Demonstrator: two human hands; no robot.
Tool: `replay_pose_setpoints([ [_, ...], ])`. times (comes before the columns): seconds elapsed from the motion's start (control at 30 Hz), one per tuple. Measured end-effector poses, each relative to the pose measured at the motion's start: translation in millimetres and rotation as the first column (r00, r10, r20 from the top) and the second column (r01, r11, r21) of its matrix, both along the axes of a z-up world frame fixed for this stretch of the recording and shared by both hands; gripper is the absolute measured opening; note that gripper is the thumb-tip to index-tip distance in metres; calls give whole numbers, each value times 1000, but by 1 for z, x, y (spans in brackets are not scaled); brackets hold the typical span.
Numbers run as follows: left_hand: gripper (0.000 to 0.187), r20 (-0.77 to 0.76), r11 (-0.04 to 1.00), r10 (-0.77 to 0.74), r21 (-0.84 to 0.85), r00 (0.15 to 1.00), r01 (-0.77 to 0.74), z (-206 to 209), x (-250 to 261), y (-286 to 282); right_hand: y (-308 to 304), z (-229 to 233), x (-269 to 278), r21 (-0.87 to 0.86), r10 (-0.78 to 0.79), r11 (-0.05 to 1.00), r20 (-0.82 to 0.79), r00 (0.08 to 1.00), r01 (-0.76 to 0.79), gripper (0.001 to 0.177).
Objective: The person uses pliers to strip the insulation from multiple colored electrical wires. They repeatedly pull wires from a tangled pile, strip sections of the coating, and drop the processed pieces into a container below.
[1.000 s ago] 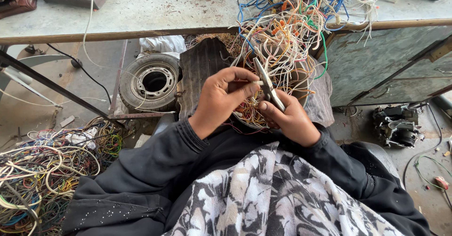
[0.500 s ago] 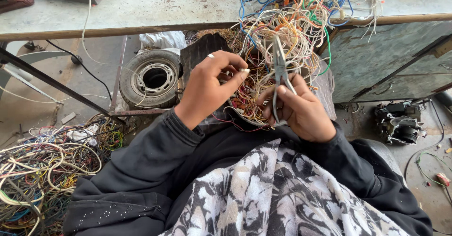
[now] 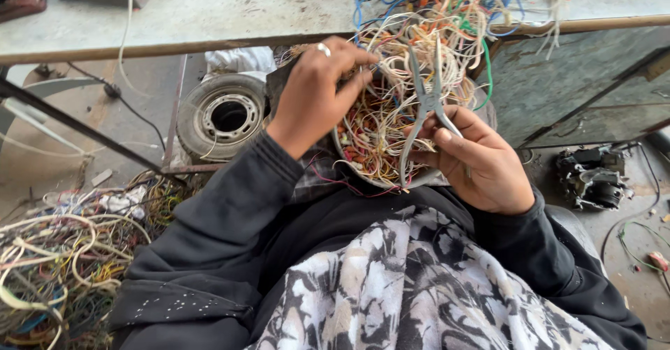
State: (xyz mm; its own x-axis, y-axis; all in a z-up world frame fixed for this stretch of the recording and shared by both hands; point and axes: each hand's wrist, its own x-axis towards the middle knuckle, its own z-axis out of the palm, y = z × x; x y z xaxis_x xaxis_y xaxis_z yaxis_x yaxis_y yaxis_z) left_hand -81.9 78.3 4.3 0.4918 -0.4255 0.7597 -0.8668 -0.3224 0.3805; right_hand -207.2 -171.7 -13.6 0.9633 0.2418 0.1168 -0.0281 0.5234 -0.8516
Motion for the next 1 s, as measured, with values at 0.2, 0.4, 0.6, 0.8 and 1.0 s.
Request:
replay_pose_setpoints([
  [0.2, 14, 106, 978, 80, 184, 991, -98, 3, 55, -39, 0, 4, -4, 43, 75, 996, 16, 997, -76, 23],
  [0.4, 25, 148, 922, 144, 338, 978, -187, -5, 82, -63, -1, 4, 0, 74, 50, 996, -4, 999, -50, 24],
  [0.6, 27, 93, 888, 37, 454, 995, -75, -4, 94, -62, -1, 2, -1, 21, 54, 998, -5, 999, -54, 26],
  [0.8, 24, 67, 866, -4, 500, 998, -30, 3, 98, -63, -1, 4, 1, 35, 65, 997, -8, 998, -65, 24],
  [1.0, 15, 13, 889, -138, 443, 990, 118, 7, 100, -56, -2, 3, 1, 30, 53, 998, -23, 998, -52, 26],
])
